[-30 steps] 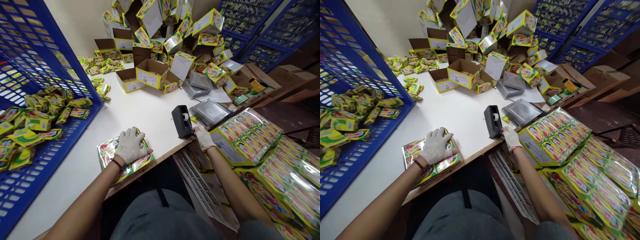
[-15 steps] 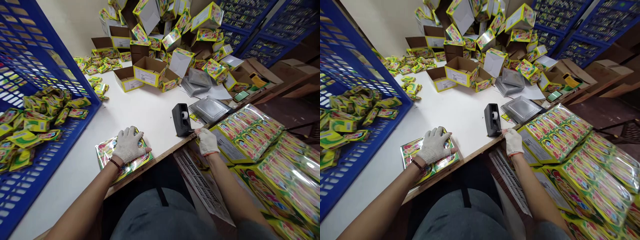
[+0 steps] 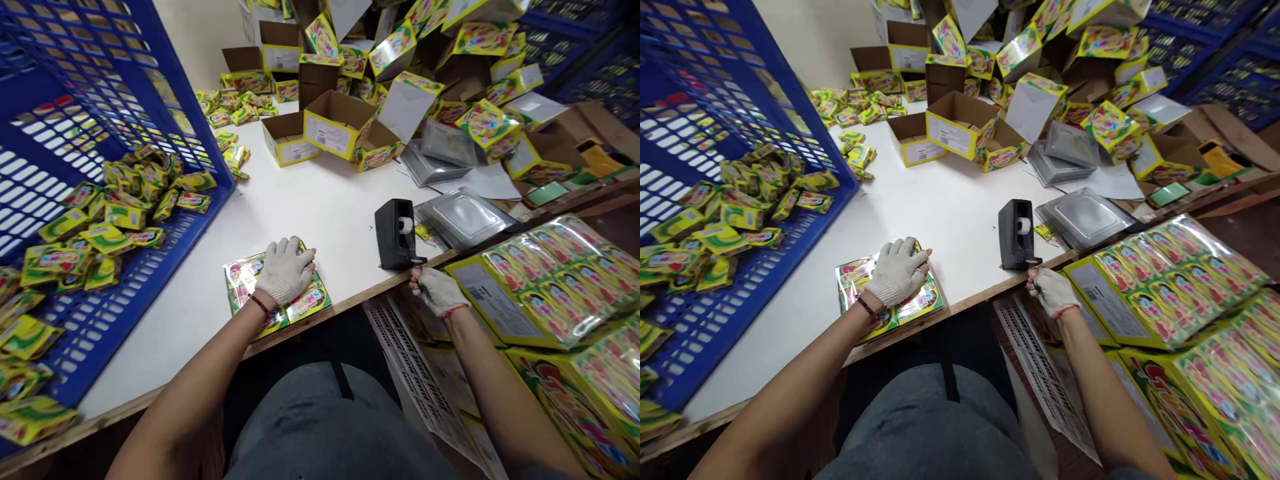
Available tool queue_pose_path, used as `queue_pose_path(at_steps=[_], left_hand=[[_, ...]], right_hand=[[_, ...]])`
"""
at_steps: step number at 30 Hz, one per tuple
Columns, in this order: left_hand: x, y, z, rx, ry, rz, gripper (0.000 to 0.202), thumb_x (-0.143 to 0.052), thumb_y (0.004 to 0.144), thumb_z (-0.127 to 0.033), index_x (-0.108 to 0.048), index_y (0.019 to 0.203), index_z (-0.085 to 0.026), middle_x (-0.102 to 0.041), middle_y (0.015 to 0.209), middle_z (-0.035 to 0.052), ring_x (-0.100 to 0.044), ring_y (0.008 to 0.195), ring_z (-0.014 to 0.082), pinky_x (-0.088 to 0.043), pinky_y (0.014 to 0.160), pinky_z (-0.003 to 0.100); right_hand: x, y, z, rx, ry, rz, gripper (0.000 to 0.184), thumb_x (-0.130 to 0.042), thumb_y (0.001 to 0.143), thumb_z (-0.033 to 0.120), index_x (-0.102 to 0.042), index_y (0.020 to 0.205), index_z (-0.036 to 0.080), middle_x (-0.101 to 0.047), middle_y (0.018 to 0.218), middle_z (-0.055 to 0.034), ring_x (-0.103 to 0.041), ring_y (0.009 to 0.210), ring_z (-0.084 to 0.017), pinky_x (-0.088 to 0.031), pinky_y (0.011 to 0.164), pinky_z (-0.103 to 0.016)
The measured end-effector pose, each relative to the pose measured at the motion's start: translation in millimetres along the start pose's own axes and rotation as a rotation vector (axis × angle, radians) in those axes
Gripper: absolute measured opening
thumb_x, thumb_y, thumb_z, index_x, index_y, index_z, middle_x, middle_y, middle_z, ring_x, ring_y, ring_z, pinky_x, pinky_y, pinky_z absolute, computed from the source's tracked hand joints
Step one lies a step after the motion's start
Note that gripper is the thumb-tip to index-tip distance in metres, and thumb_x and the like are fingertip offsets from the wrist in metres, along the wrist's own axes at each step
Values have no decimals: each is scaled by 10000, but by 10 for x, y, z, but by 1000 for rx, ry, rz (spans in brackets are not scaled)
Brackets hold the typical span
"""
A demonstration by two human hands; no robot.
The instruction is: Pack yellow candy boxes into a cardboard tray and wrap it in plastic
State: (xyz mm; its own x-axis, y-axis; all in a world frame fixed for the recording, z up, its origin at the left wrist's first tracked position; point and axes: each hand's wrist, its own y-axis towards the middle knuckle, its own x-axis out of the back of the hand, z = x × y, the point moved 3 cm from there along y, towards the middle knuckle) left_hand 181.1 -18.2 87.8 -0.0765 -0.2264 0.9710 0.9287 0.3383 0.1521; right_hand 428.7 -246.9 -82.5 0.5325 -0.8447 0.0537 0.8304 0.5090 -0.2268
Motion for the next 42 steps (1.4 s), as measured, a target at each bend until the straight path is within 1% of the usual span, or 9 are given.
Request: queue_pose_path(at_steps=[3,6,13,18,24,30,35,39,42], left_hand=[[-5,-25,0,7,-28,-5,411,-437,950,-353,-644,1296,-272,-539,1259,137,-468,1093,325,-353,901,485],[-5,-31,5,2,-57,6,421,-425,956,-347,-644,1308,-276,-542,1265,136,-467,1090,325,-352,904,487],[-21,-15,57,24,-86,8,516,-243,1031,-423,-639,1329,-282,-572,1271,108,-480,1082,296,-367,909,457],[-7,-22,54,14,-73,23,471,-298,1021,-431,-650,1294,-276,-577,1270,101,-487,1076,292,-378,915,453],[-10,-15,31,37,-64,34,419,-536,900,-356,-634,1298,-269,-545,1333,109,-484,1155,312,-378,970,478],[-19,-13,32,25,-65,37,445,-534,880,-335,-631,1308,-260,-521,1368,124,-469,1192,327,-367,1004,499],[-1,-11,26,20,-53,56,451,-522,886,-339,-634,1315,-253,-527,1367,134,-475,1198,333,-371,1004,505],[-9,7,-4,18,-44,66,490,-509,902,-335,-591,1378,-257,-496,1432,141,-474,1245,337,-359,1035,509],[-20,-18,1,6,-40,73,557,-506,919,-353,-503,1460,-222,-434,1515,168,-401,1361,362,-297,1108,531]], right_hand=[[63,-110,-44,-136,-246,141,358,-713,561,483,-450,528,241,-461,472,6,-428,472,-160,-312,449,-291],[-95,-309,170,-58,-242,401,431,-708,621,582,-467,570,228,-490,536,8,-438,515,-147,-337,498,-286],[-1247,-360,1341,291,-360,1017,486,-637,754,632,-518,570,198,-545,587,-3,-480,607,-133,-403,616,-276],[-1847,-116,1510,294,-464,1209,317,-663,714,488,-594,647,186,-555,570,21,-502,576,-129,-406,586,-270],[-1937,43,1351,282,-469,1267,314,-707,697,475,-606,655,181,-545,561,43,-486,562,-106,-371,564,-243],[-2084,69,929,95,-187,1332,393,-745,675,513,-549,630,175,-577,550,27,-522,539,-101,-426,556,-233],[-2099,-40,578,-55,-191,1058,385,-755,682,475,-562,849,186,-628,602,6,-574,516,-142,-477,514,-262],[-1914,-278,544,286,-260,598,403,-568,870,417,-584,1185,166,-720,1067,-122,-688,991,-238,-560,895,-401],[-1823,-626,576,701,-199,580,612,-367,985,492,-379,1496,157,-453,1527,-161,-427,1420,-254,-364,1174,-449]])
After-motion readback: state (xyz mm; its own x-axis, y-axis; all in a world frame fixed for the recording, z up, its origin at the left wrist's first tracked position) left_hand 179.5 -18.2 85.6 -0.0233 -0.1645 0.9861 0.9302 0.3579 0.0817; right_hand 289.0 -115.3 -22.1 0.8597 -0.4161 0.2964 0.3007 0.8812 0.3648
